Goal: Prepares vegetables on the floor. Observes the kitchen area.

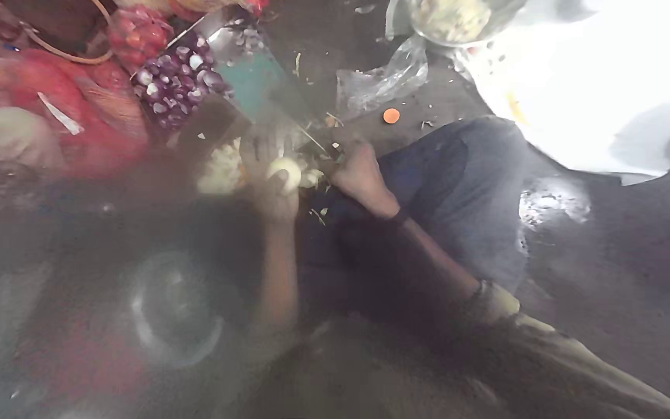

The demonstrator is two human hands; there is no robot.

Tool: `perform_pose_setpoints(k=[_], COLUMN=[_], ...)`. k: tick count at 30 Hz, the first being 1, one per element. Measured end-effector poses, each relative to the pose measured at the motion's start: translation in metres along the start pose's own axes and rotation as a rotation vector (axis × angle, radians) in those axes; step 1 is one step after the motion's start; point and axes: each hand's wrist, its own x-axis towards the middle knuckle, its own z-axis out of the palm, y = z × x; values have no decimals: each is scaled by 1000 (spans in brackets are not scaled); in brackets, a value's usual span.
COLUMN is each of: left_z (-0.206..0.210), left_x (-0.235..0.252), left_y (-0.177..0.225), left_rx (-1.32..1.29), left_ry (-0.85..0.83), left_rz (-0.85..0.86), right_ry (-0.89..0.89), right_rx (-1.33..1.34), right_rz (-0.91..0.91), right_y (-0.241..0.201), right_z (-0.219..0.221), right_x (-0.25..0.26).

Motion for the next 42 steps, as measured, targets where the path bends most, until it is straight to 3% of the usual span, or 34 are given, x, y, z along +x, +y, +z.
perform_pose_setpoints(k=[5, 8, 13, 16, 19, 23, 27, 31, 34, 38, 42], left_z=[3, 13, 14, 15, 18, 21, 20, 15, 8, 14, 15], left_x=[-3, -8, -6, -3, -2, -2, -2, 0, 3, 1, 1], left_y=[1, 2, -4, -4, -2, 0, 3, -3, -14, -18, -16], left_rx=[510, 688, 687, 639, 611, 609, 602, 631, 557, 385, 354], left_ry=[-61, -92, -140, -128, -133, -120, -30, 49, 98, 175, 320], left_rz=[152, 148, 199, 224, 190, 153, 120, 87, 65, -145, -209], right_ry=[87, 103, 69, 11, -135, -434, -520, -373, -203, -84, -122], right_rx=[98, 127, 226, 431, 635, 904, 1041, 1042, 1196, 1276, 1029], right_rz=[42, 73, 140, 110, 70, 179, 173, 131, 107, 107, 144], right_y=[-3, 1, 6, 8, 2, 1, 0, -2, -6, -8, -20], right_z=[0, 1, 2, 1, -1, 2, 6, 12, 18, 25, 21], right_x=[1, 1, 5, 5, 3, -4, -6, -7, -8, -10, -21])
